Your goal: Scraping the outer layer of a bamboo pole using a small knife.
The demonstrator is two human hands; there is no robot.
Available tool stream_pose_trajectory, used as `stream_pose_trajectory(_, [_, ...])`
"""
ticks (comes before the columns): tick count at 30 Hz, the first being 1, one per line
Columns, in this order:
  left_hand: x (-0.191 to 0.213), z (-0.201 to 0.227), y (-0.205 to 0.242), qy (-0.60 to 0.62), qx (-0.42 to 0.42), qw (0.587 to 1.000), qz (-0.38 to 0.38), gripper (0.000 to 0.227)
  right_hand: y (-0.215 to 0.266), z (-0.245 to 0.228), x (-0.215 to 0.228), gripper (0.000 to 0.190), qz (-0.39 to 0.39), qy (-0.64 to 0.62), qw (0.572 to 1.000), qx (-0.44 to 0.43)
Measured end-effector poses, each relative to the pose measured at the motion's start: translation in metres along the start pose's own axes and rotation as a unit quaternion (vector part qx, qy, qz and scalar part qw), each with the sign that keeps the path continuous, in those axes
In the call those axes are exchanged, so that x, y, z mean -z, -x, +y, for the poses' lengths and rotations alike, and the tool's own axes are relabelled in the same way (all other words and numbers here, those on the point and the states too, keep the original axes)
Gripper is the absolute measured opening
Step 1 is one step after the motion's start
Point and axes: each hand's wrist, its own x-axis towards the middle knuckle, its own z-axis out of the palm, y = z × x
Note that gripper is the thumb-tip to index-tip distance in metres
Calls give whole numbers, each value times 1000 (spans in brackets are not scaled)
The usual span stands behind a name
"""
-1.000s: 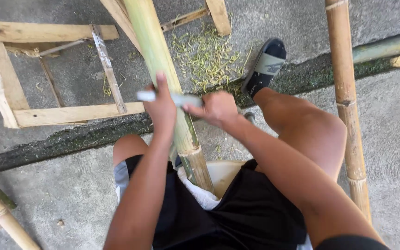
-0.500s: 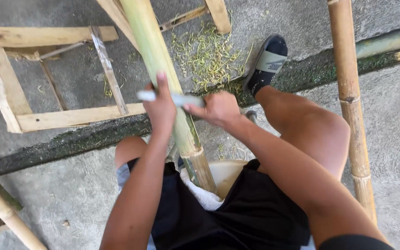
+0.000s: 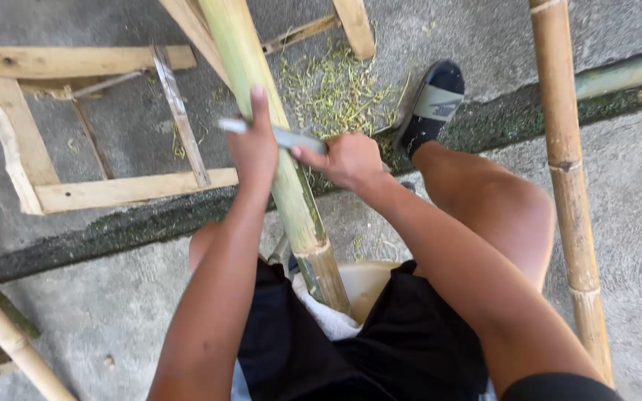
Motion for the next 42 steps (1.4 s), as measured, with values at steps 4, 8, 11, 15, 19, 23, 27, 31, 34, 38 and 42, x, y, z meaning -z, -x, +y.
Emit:
stream_pose_trajectory(4, [-10,35,-43,-24,7,1000,17,92,-29,-14,16,94,35,-67,996,-51])
stream_pose_trajectory(8, [-1,15,-33,42,-74,996,-31,90,-30,-12,15,92,18,-120,985,-122])
stream_pose_trajectory(11, [10,-1,31,75,-147,984,-66,82,-20,17,1,92,-33,-236,951,-195])
stream_pose_trajectory(15, [20,-24,123,73,-109,989,-71,74,-8,46,-11,86,-10,-404,870,-282])
stream_pose_trajectory(19, [21,-53,160,76,-69,992,-72,74,9,40,-25,88,-11,-327,923,-201])
stream_pose_trajectory(23, [19,-71,170,160,24,980,-114,59,41,28,-42,76,50,-142,987,64])
stream_pose_trajectory(27, [25,-90,189,219,-41,959,-174,45,57,40,-54,78,63,-63,958,273])
stream_pose_trajectory(31, [27,-88,209,156,-101,971,-149,56,41,36,-39,80,35,-15,935,354])
stream_pose_trajectory(34, [27,-89,213,187,-1,974,-129,68,24,30,-38,81,79,4,921,382])
stream_pose_trajectory(38, [27,-83,207,174,-23,974,-140,68,13,26,-28,83,61,-75,995,4])
stream_pose_trajectory(42, [27,-85,204,177,3,973,-151,70,52,35,-30,82,63,54,959,270])
